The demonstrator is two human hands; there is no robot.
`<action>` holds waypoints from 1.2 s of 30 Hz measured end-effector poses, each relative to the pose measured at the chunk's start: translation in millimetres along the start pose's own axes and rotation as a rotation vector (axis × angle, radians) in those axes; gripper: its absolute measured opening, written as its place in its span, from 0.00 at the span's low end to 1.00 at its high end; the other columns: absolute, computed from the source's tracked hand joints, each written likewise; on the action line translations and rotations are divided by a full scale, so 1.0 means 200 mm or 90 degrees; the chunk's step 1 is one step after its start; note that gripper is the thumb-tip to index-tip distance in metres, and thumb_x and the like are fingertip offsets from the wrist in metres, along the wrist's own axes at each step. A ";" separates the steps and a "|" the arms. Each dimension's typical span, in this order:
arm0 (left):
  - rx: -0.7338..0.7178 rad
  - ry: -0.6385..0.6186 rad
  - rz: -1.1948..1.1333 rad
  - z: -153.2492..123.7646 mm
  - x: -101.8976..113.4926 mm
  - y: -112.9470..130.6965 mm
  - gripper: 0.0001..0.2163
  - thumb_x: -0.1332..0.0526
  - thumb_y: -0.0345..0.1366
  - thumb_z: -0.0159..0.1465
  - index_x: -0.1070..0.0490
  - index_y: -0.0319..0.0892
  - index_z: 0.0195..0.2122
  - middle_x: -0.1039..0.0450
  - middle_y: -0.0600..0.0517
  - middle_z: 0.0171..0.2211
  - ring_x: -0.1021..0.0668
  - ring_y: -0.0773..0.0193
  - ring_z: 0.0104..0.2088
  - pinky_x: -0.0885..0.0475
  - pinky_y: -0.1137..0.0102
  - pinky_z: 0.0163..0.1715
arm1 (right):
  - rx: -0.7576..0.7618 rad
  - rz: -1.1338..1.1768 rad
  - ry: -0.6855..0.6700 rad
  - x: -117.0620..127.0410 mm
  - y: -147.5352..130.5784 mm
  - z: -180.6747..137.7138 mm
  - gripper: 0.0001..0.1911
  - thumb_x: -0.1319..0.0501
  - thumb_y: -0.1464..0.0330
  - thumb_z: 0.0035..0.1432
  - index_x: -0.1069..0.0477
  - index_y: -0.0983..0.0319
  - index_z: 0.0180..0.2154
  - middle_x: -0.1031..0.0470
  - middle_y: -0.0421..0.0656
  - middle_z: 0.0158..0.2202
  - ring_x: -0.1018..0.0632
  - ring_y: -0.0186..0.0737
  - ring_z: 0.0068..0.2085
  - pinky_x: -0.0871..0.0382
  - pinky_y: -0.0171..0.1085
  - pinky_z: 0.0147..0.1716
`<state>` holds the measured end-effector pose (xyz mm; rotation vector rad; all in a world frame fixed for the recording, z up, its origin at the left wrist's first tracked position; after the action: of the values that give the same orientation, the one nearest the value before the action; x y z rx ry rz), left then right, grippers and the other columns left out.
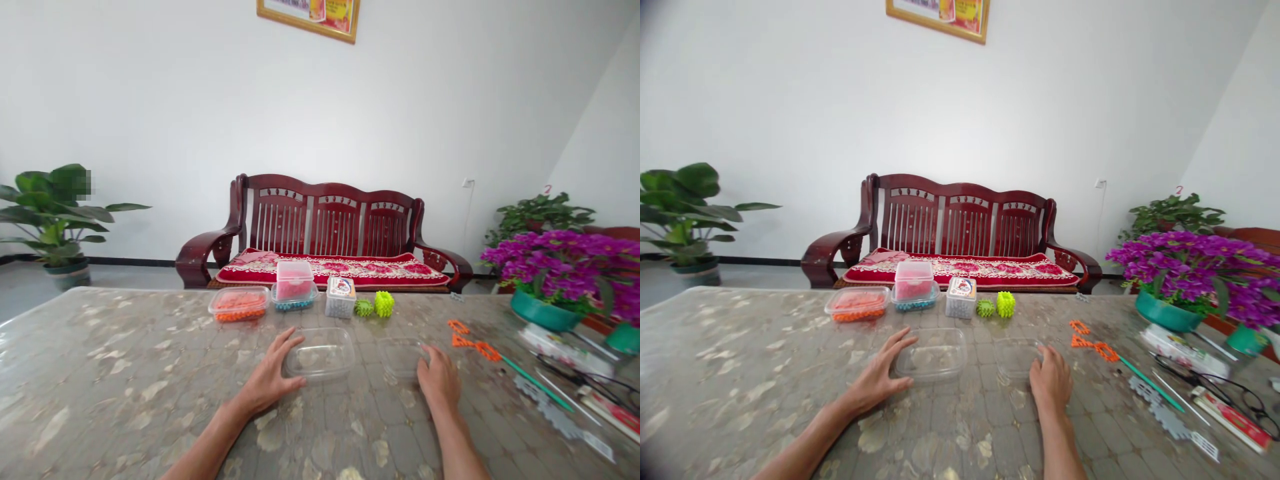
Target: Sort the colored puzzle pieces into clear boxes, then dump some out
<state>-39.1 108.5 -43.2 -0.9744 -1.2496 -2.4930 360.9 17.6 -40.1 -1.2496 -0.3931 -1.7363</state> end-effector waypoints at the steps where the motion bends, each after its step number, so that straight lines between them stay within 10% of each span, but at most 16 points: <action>1: 0.002 -0.001 -0.003 0.00 0.00 0.00 0.32 0.31 0.44 0.54 0.34 0.48 0.60 0.45 0.42 0.66 0.37 0.45 0.64 0.39 0.52 0.62 | 0.009 -0.003 0.011 0.01 0.00 0.00 0.21 0.49 0.71 0.59 0.28 0.62 0.52 0.29 0.49 0.56 0.29 0.50 0.56 0.37 0.44 0.54; 11: 0.029 0.006 -0.020 0.00 0.01 0.04 0.28 0.30 0.34 0.50 0.29 0.48 0.53 0.42 0.45 0.64 0.37 0.46 0.64 0.39 0.52 0.62 | 0.134 0.104 0.104 0.07 -0.15 0.02 0.21 0.49 0.73 0.56 0.28 0.62 0.49 0.28 0.49 0.55 0.30 0.49 0.55 0.40 0.46 0.57; 21: 0.056 -0.006 -0.026 0.00 0.02 0.07 0.27 0.30 0.33 0.48 0.28 0.48 0.52 0.42 0.46 0.64 0.36 0.47 0.64 0.39 0.55 0.62 | 0.360 -0.043 -0.162 -0.06 -0.72 0.32 0.34 0.47 0.82 0.52 0.41 0.69 0.62 0.38 0.52 0.64 0.37 0.47 0.62 0.46 0.41 0.62; 36: 0.088 -0.034 -0.074 0.00 0.02 0.09 0.27 0.30 0.32 0.47 0.29 0.47 0.51 0.45 0.45 0.66 0.39 0.46 0.65 0.41 0.55 0.63 | 0.407 -0.188 -0.243 -0.23 -0.85 0.46 0.38 0.40 0.82 0.47 0.41 0.67 0.62 0.33 0.55 0.58 0.33 0.52 0.57 0.33 0.40 0.49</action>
<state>-34.6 98.5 -28.2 -0.9653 -1.5133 -2.4410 275.9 192.0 1.3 -1.0665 -1.2990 -1.4149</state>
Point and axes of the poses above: each hand's wrist, its own z-axis towards the middle knuckle, its own x-axis out of the back of the hand, y = z × x, the point moved 3 cm from there along z, towards the middle knuckle
